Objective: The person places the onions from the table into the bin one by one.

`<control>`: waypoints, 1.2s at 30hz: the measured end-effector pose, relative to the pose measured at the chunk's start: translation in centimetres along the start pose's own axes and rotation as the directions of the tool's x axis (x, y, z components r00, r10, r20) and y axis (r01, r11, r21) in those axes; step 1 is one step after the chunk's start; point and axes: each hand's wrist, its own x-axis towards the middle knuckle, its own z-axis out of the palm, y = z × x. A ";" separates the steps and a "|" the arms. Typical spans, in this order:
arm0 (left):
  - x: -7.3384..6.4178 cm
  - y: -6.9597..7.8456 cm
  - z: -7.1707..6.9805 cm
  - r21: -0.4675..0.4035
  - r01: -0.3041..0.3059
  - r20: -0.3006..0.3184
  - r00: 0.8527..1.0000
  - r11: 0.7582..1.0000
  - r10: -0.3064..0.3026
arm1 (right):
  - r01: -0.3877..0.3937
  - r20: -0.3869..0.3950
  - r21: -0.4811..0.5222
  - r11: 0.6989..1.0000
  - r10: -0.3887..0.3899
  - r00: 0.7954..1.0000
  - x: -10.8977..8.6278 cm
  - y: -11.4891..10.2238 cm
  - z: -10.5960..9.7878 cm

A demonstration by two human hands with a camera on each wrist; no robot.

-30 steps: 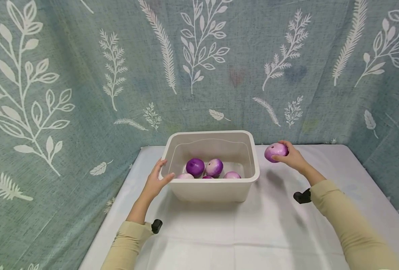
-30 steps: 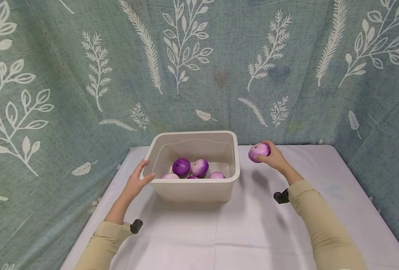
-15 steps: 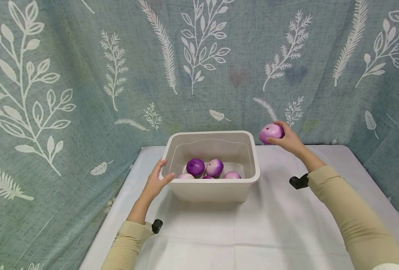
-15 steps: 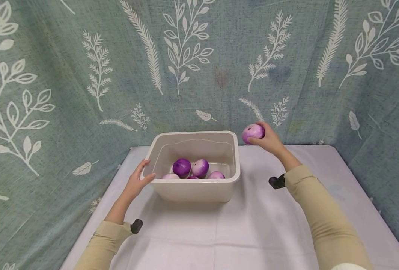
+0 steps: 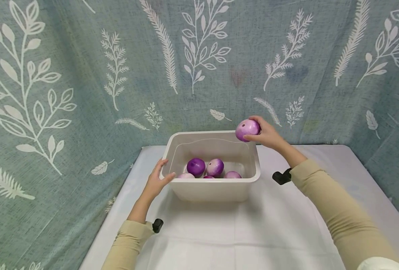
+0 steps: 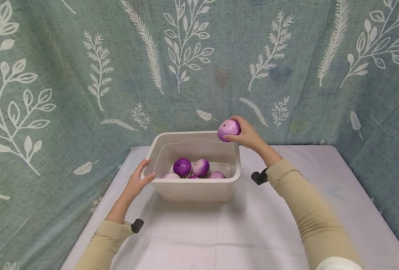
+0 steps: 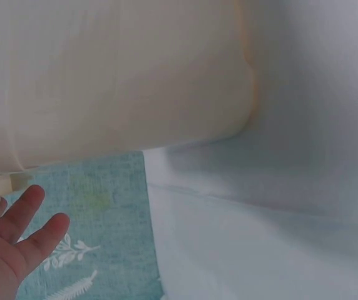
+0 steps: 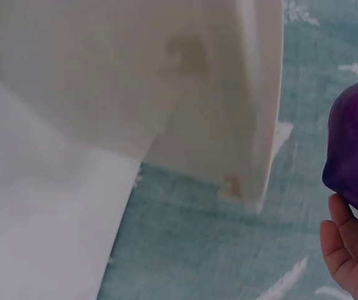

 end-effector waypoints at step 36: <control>0.0 -0.2 0.1 -0.012 -0.003 0.007 1.000 1.000 0.003 | 0.096 0.177 -0.027 0.995 -0.089 0.980 0.3 -2.9 4.2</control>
